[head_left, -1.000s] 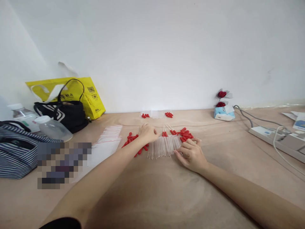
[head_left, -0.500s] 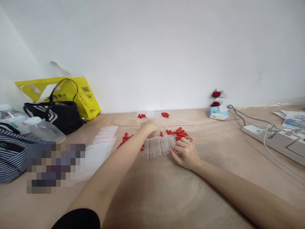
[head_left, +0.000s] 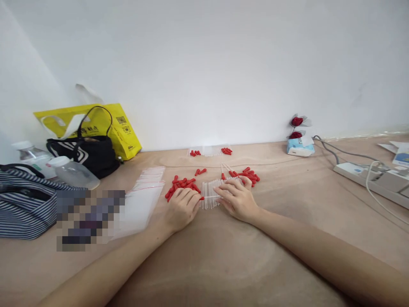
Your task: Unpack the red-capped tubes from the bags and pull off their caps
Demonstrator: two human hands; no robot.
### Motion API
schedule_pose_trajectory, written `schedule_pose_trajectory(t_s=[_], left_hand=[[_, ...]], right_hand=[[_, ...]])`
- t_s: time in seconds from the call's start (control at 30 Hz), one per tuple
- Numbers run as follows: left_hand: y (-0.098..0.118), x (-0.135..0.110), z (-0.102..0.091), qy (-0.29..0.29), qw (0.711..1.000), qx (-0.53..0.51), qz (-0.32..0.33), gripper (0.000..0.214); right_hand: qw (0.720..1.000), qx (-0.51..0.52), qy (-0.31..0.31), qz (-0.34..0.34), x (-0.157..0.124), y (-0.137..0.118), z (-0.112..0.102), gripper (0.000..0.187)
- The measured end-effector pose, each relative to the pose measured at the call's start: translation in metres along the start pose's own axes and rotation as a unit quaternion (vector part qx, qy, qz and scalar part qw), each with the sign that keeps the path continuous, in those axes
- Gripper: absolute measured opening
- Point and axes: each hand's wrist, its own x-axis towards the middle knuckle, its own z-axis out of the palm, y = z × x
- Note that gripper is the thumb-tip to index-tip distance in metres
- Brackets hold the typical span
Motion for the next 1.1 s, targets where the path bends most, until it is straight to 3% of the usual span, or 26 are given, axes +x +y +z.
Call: schedule_pose_trajectory(t_s=[0.17, 0.4, 0.53, 1.1], left_hand=[[0.005, -0.001, 0.01, 0.023, 0.998, -0.06, -0.026, 0.016], [0.0, -0.003, 0.013, 0.009, 0.992, -0.123, -0.03, 0.017], [0.0, -0.006, 0.013, -0.013, 0.992, -0.123, -0.036, 0.019], [0.002, -0.005, 0.007, -0.01, 0.994, -0.104, 0.003, 0.024]], right_hand=[[0.999, 0.016, -0.01, -0.028, 0.001, -0.004, 0.011, 0.017], [0.999, 0.023, -0.012, -0.045, 0.0, -0.002, 0.006, 0.015], [0.998, 0.03, -0.012, -0.052, 0.0, -0.003, 0.003, 0.015], [0.996, 0.046, 0.002, -0.072, -0.001, -0.003, -0.001, 0.014]])
